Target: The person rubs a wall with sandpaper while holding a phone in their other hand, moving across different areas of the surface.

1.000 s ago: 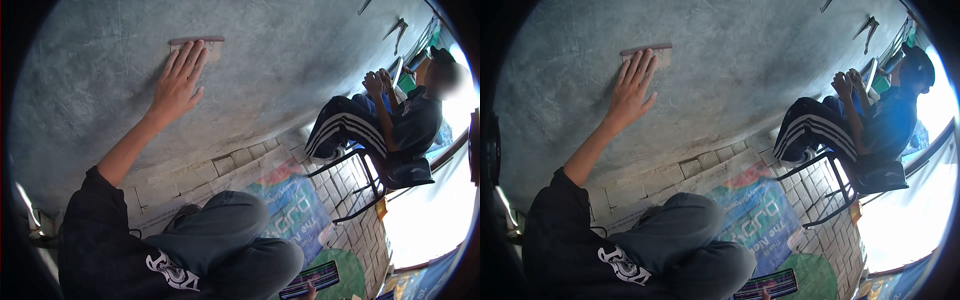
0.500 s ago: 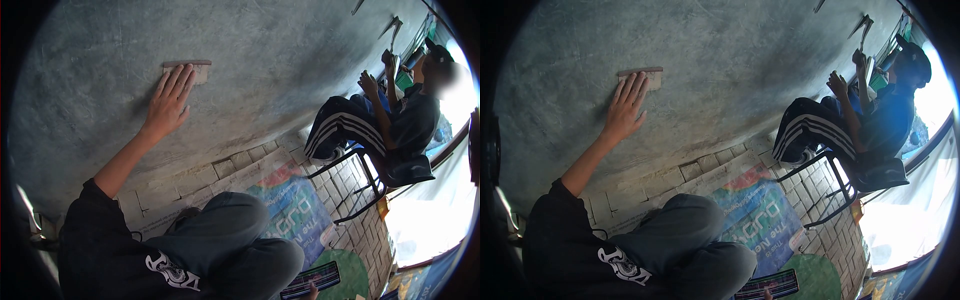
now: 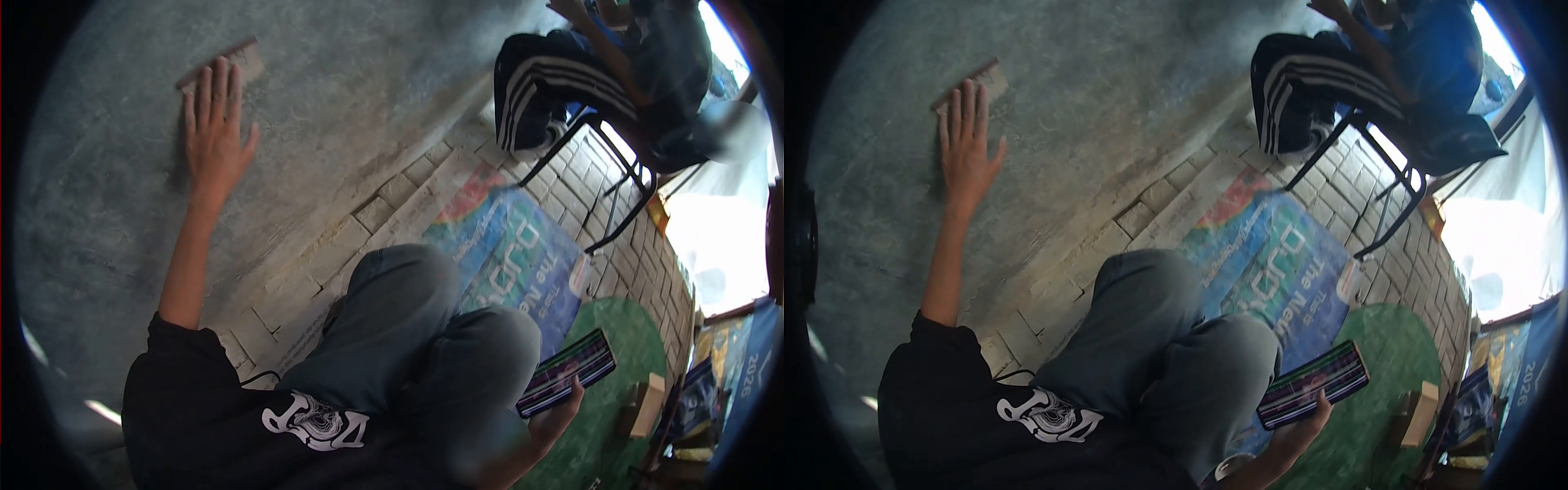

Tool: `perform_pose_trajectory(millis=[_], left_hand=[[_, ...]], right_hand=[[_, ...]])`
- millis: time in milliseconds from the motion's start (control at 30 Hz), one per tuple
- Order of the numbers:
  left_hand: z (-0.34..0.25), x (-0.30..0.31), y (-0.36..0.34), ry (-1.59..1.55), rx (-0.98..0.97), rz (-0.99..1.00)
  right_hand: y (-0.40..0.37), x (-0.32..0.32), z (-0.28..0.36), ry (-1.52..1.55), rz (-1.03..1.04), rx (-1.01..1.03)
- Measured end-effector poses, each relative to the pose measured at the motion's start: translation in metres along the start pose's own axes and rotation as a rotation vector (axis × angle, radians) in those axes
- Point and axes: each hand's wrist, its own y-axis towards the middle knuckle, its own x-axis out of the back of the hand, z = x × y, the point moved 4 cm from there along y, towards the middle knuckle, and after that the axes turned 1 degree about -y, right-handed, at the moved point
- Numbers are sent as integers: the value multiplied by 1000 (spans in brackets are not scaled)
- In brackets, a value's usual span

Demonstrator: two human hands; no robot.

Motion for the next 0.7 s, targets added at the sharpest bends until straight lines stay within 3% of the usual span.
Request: perform_pose_trajectory(millis=[67,167,300,567,700], left_hand=[[5,4,10,18,17,-171],[5,9,19,36,48,-235],[-3,2,8,18,20,-241],[-10,-11,-29,21,12,-13],[-3,-6,-7,16,-38,-151]], right_hand=[[-2,-1,2,-4,-24,-9],[-5,-6,5,30,-74,-31],[-2,1,3,67,-79,-20],[-2,-7,6,92,-40,-11],[1,4,4,73,-16,20]])
